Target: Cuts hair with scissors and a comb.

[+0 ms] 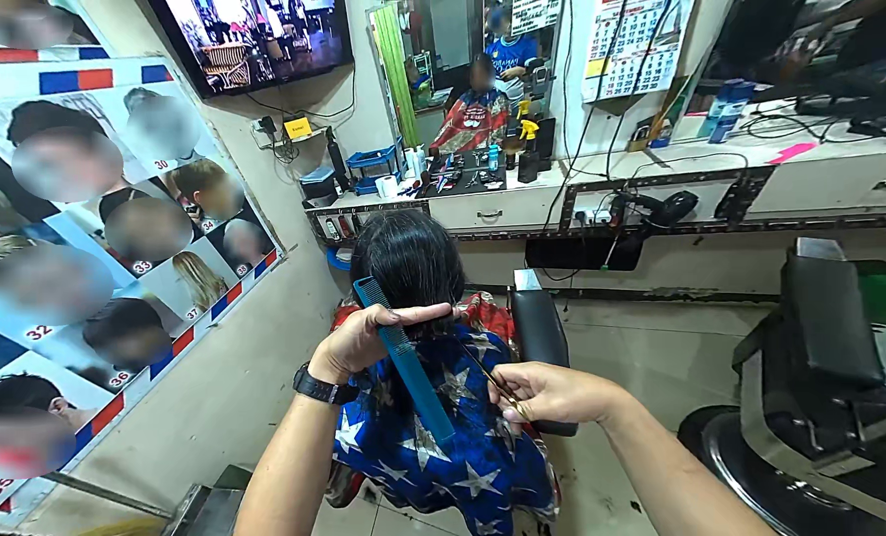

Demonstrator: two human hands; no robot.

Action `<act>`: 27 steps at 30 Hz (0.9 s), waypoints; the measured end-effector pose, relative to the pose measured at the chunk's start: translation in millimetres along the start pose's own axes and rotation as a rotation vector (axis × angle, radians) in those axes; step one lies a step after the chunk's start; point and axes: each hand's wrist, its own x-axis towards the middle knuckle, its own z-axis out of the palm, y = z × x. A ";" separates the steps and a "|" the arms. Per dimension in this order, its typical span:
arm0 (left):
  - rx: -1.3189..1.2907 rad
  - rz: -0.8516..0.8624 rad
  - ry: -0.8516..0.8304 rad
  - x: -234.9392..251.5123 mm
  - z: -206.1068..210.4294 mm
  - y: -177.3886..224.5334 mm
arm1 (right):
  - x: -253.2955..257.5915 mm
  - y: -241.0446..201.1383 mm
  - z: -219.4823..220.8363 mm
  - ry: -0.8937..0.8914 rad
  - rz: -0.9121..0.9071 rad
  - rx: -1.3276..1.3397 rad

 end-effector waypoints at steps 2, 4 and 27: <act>-0.007 -0.002 -0.005 1.2 -0.7 -0.6 | 3.5 -6.8 1.5 0.004 -0.027 -0.020; -0.016 -0.004 -0.021 3.0 -1.0 -0.8 | 6.4 -10.8 2.9 0.013 -0.042 -0.019; -0.091 0.018 -0.076 7.1 -9.3 -0.6 | 26.5 -5.1 34.1 0.019 -0.079 0.033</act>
